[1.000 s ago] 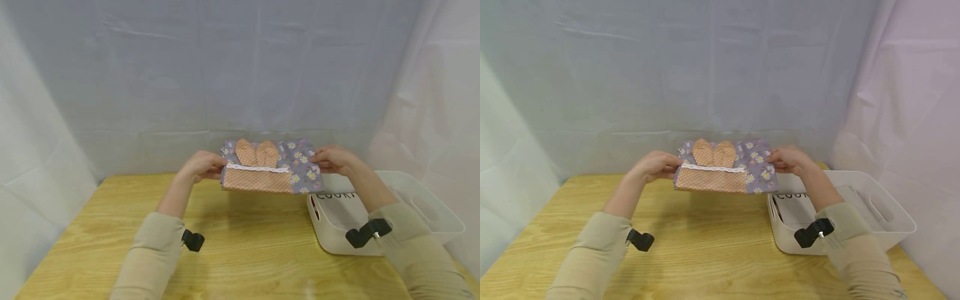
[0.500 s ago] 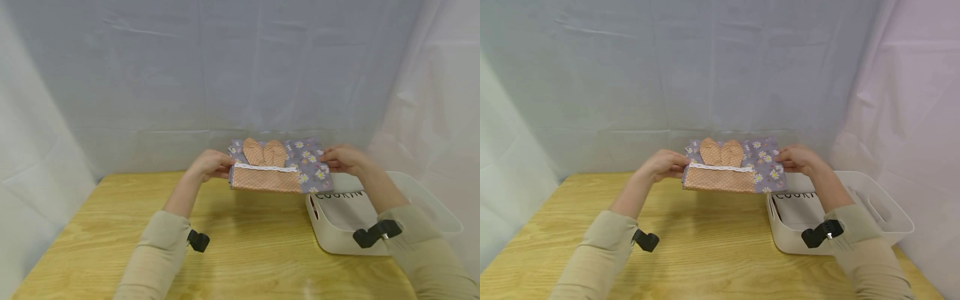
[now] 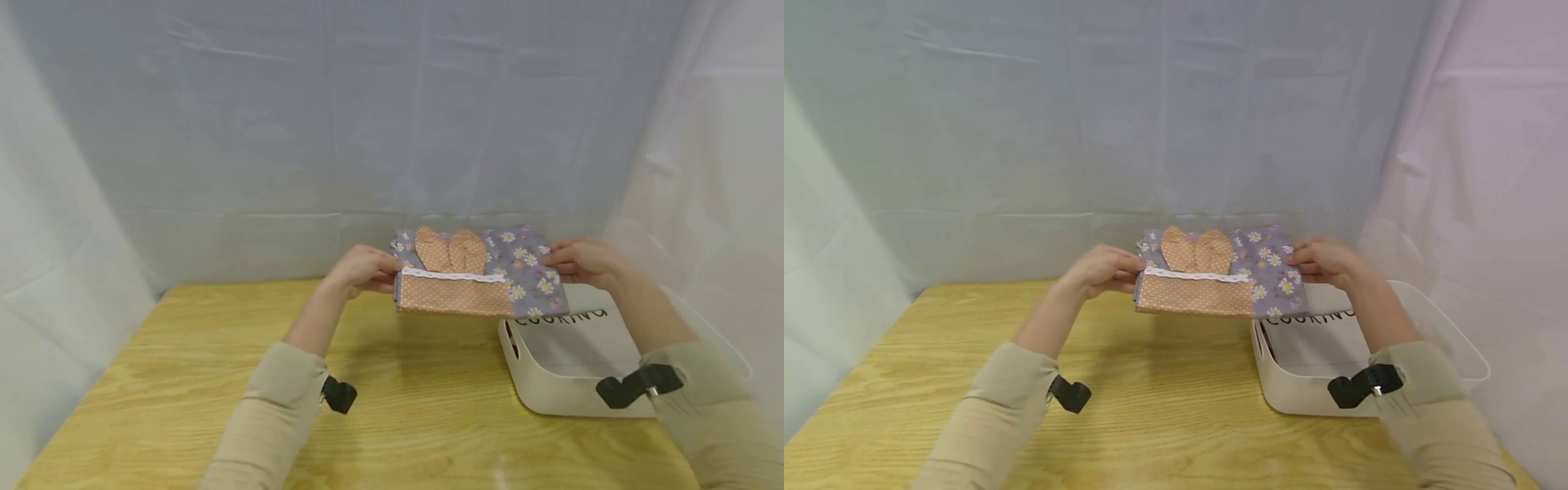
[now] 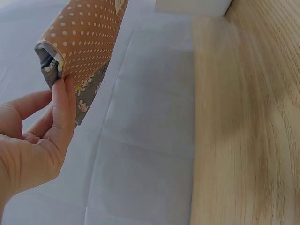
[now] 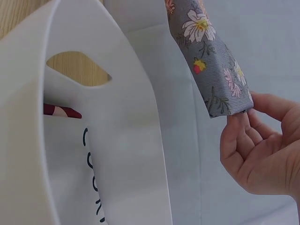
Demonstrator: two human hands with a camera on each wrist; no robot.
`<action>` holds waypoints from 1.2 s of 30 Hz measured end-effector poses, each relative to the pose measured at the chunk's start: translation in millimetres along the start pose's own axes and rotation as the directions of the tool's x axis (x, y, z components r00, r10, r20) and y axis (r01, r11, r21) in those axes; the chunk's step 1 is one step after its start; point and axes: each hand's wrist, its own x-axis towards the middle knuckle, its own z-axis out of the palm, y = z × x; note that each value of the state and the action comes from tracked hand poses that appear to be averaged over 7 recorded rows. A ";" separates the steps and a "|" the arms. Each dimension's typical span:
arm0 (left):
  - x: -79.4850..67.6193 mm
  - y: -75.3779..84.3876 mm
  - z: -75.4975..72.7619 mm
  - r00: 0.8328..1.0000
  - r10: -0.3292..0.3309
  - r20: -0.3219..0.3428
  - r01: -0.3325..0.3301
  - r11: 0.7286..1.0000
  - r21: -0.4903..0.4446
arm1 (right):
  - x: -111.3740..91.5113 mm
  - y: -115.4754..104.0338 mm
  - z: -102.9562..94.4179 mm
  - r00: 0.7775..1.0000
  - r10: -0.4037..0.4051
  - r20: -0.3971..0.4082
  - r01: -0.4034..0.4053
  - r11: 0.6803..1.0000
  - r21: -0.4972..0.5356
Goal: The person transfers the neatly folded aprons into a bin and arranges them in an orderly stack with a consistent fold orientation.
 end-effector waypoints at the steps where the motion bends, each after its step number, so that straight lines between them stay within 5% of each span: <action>1: 0.1 -0.2 0.4 1.000 0.001 0.002 -0.001 1.000 -0.002 | -0.2 -0.4 -0.5 1.000 0.002 -0.002 -0.002 1.000 -0.005; 12: 2.0 -2.6 2.0 1.000 0.008 0.008 -0.008 1.000 -0.027 | -3.8 -4.7 0.6 1.000 0.022 -0.010 -0.022 0.999 0.043; 26: 0.2 -2.3 1.7 1.000 -0.001 0.009 0.002 0.999 -0.041 | -5.8 -8.5 3.0 0.999 0.033 -0.010 -0.033 0.999 -0.021; 36: 0.2 -2.6 2.2 1.000 -0.002 0.018 0.002 0.999 -0.041 | -6.4 -9.5 1.2 0.999 0.048 -0.002 -0.048 0.998 0.051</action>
